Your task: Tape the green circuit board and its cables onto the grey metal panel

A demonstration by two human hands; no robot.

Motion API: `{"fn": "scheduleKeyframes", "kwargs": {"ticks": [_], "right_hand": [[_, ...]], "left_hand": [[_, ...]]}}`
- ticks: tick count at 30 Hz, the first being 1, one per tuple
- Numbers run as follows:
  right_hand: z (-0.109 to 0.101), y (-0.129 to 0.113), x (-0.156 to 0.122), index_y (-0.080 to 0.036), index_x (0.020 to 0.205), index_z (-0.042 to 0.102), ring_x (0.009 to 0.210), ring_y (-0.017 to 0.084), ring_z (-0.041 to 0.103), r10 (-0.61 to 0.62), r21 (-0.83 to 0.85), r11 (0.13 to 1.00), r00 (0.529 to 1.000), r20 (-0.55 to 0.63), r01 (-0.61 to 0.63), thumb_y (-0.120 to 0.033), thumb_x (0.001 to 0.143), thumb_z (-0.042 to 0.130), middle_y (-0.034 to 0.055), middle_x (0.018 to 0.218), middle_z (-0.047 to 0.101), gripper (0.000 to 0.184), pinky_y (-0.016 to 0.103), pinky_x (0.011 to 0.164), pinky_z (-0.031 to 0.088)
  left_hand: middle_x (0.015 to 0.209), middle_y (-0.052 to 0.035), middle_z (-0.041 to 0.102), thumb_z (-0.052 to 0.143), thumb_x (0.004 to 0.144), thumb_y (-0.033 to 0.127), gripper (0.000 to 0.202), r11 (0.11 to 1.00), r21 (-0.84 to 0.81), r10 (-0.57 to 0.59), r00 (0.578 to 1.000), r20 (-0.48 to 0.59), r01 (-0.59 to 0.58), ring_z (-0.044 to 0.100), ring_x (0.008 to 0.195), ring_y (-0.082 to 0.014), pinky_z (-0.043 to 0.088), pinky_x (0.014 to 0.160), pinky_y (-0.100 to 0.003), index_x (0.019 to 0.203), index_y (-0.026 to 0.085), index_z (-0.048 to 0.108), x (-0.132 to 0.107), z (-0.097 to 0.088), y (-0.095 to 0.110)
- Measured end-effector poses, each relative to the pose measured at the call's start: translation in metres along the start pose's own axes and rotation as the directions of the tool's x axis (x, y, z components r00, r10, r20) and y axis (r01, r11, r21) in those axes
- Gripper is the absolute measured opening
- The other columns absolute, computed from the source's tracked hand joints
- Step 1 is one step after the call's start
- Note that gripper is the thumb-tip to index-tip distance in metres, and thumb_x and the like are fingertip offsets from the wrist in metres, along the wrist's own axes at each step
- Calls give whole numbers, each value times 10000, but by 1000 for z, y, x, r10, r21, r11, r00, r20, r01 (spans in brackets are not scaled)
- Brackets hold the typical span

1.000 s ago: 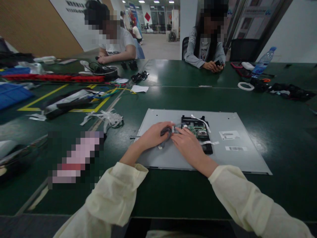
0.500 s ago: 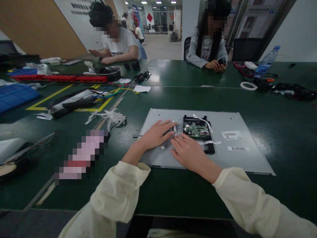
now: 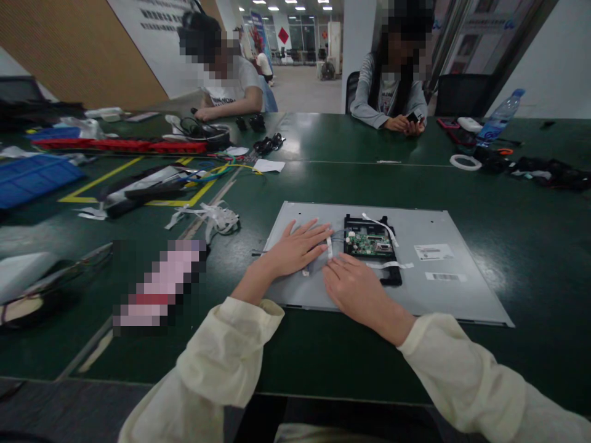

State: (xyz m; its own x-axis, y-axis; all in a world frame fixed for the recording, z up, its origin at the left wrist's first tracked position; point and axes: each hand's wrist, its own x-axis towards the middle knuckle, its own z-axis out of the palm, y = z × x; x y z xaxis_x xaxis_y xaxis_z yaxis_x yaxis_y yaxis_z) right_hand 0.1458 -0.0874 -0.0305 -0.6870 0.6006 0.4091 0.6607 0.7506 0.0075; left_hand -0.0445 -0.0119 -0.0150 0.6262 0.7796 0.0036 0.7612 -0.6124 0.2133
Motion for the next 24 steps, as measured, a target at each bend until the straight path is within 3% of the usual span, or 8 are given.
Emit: {"fn": "scheduleKeyframes", "kwargs": {"ticks": [3, 5, 9, 12, 16, 20, 24], "right_hand": [[-6, -3, -3, -84, 1058, 651, 1077, 230, 582, 28, 99, 995, 1000, -13, -27, -154, 915, 428, 142, 1064, 677, 274, 402, 1071, 353], [-10, -5, -5, -110, 1169, 610, 1193, 235, 508, 11, 206, 978, 1000, -18, -7, -243, 925, 449, 124, 1191, 632, 321, 416, 1093, 328], [-15, -5, -7, -206, 1338, 497, 1393, 288, 254, -102, 317, 945, 993, 62, 77, -412, 883, 522, 85, 1468, 399, 499, 529, 1131, 220], [-15, -4, -7, -233, 1374, 455, 1415, 304, 189, -102, 299, 953, 985, 142, 55, -404, 901, 496, 79, 1493, 356, 505, 571, 1125, 194], [-13, -5, -5, -248, 1398, 422, 1415, 306, 189, -68, 253, 967, 986, 152, 28, -368, 940, 436, 86, 1491, 351, 474, 585, 1109, 220], [-7, 3, 2, -265, 1428, 378, 1434, 327, 120, -1, 189, 982, 990, 138, -25, -345, 947, 420, 99, 1544, 245, 489, 635, 1087, 202], [2, 27, 9, -282, 1428, 374, 1446, 327, 60, 196, 104, 971, 964, 181, -217, -344, 951, 388, 86, 1570, 169, 481, 637, 1086, 184]], "left_hand": [[1536, -19, 310, 235, 993, 472, 500, 1000, 7, -21, 999, -30, 22, 191, 1442, -217, 40, 1146, -514, 1469, 325, 281, 0, 2, 2], [1534, -57, 313, 242, 987, 483, 537, 998, 6, -56, 997, -58, 57, 212, 1435, -226, 81, 1143, -515, 1481, 274, 255, 0, 3, 1], [1520, -115, 330, 269, 983, 457, 565, 988, 11, -148, 968, -201, 153, 281, 1405, -240, 144, 1136, -506, 1484, 200, 225, 2, 3, 0], [1480, -132, 389, 277, 985, 421, 534, 980, 1, -184, 912, -365, 198, 343, 1366, -243, 193, 1128, -476, 1459, 173, 270, 4, -1, 1], [1395, -142, 480, 313, 981, 390, 492, 979, -43, -194, 838, -511, 201, 424, 1294, -246, 258, 1104, -433, 1412, 154, 336, 6, -7, 4], [1368, -130, 503, 316, 984, 371, 446, 979, -91, -202, 787, -584, 184, 453, 1259, -239, 310, 1078, -416, 1369, 158, 386, 5, -8, 4], [1346, -121, 523, 334, 980, 370, 419, 981, -100, -193, 779, -597, 166, 473, 1242, -231, 337, 1071, -409, 1334, 162, 422, 5, -6, 3]]}}
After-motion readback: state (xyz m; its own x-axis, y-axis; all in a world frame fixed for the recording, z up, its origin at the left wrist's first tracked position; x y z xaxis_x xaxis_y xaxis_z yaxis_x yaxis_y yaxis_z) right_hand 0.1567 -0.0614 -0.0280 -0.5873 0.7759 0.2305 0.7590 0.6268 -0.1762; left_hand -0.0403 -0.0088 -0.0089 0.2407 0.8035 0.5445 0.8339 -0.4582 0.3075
